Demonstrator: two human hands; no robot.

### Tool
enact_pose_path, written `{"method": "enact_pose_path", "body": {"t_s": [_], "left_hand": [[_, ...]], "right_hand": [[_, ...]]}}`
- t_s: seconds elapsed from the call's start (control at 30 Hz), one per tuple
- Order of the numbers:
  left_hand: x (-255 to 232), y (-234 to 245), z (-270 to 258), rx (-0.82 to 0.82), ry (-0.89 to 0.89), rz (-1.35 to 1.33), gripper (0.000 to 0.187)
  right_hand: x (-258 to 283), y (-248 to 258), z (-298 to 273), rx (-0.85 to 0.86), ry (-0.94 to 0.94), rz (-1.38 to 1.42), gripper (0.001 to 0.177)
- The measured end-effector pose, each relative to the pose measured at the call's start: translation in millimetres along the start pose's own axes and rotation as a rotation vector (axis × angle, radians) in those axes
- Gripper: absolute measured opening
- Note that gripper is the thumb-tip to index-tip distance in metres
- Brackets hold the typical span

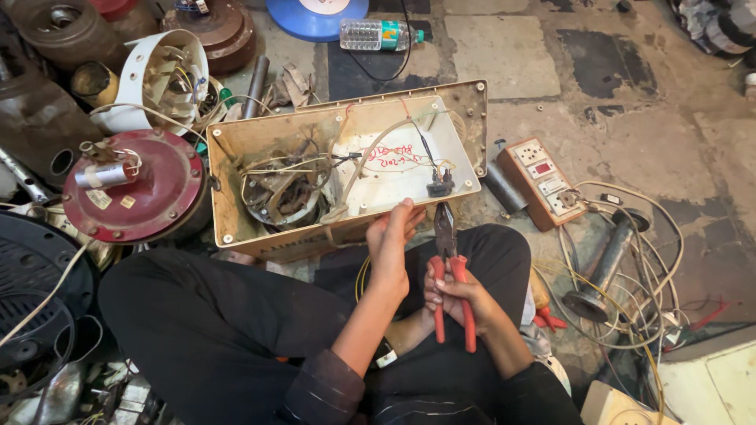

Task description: The person sits on the floor and works on a beige electrical box containing a motor and wires. They use red-handled pliers to strip and cut wires, then connect them to a power strip to test the device.

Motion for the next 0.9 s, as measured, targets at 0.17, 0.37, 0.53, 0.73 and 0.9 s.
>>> {"method": "enact_pose_path", "body": {"t_s": [0.17,0.37,0.53,0.73,0.9], "left_hand": [[-3,0,-3,0.002,-0.004,0.023,0.046],[-7,-2,-7,0.015,-0.014,0.030,0.045],[-5,0,-8,-0.001,-0.030,0.031,0.044],[0,2,-7,0.009,-0.028,0.003,0.044],[-5,0,-11,0.026,-0.034,0.011,0.044]], "right_hand": [[0,-2,1,0.020,-0.001,0.010,0.034],[8,-17,1,0.149,-0.067,0.085,0.037],[7,-43,-4,0.374,-0.181,0.473,0.039],[1,-41,-6,0.382,-0.192,0.487,0.039],[0,-39,-5,0.382,-0.187,0.488,0.040]]}}
Point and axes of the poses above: each hand's wrist, its own z-axis towards the middle knuckle, its own y-axis out of the back of the hand, x = y × z, the point moved 6 cm from there along z, towards the middle knuckle, and after that the axes turned 13 degrees about y, right-handed, at the moved point
